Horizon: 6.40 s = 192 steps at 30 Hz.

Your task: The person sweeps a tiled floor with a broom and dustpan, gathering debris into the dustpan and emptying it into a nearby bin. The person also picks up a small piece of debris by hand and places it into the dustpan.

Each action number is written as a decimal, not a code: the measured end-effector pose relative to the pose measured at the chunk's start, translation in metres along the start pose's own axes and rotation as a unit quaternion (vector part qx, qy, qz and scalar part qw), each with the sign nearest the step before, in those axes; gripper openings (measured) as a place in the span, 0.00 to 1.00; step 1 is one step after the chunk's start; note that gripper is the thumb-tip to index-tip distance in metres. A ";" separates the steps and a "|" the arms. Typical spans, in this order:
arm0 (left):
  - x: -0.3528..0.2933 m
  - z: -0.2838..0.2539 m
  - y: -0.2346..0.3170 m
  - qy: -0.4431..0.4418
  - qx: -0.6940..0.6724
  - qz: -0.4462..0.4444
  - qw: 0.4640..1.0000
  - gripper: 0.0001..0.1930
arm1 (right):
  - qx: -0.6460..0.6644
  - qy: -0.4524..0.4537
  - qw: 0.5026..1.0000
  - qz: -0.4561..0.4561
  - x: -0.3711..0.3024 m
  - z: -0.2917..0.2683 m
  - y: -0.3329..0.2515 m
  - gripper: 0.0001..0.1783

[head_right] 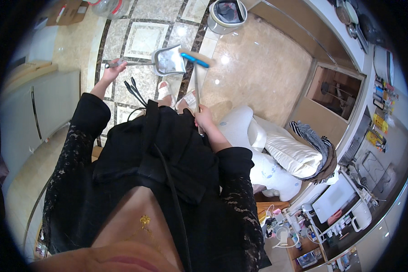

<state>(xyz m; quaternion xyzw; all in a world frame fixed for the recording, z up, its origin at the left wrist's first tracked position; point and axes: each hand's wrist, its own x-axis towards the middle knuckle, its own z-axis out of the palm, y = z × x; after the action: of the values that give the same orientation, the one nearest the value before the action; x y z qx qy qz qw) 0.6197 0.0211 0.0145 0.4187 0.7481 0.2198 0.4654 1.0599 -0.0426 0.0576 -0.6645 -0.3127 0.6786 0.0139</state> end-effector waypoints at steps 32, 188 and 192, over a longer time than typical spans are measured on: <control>0.091 -0.298 -0.014 -0.224 0.147 0.259 0.928 0.11 | 0.418 0.242 0.876 -0.012 -0.052 0.229 0.006 0.21; 0.116 -0.282 -0.137 -0.236 -0.459 -0.459 0.723 0.22 | 0.480 0.148 0.864 0.018 -0.153 0.446 0.021 0.23; 0.120 -0.279 -0.141 -0.210 -0.450 -0.466 0.732 0.23 | 0.246 0.219 0.944 -0.031 -0.124 0.430 0.029 0.25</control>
<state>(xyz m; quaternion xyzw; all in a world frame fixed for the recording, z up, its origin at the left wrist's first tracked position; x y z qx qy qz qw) 0.2886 0.0601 -0.0169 -0.2055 0.5462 0.1923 0.7889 0.6946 -0.2943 0.1213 -0.7627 -0.1460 0.5712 0.2658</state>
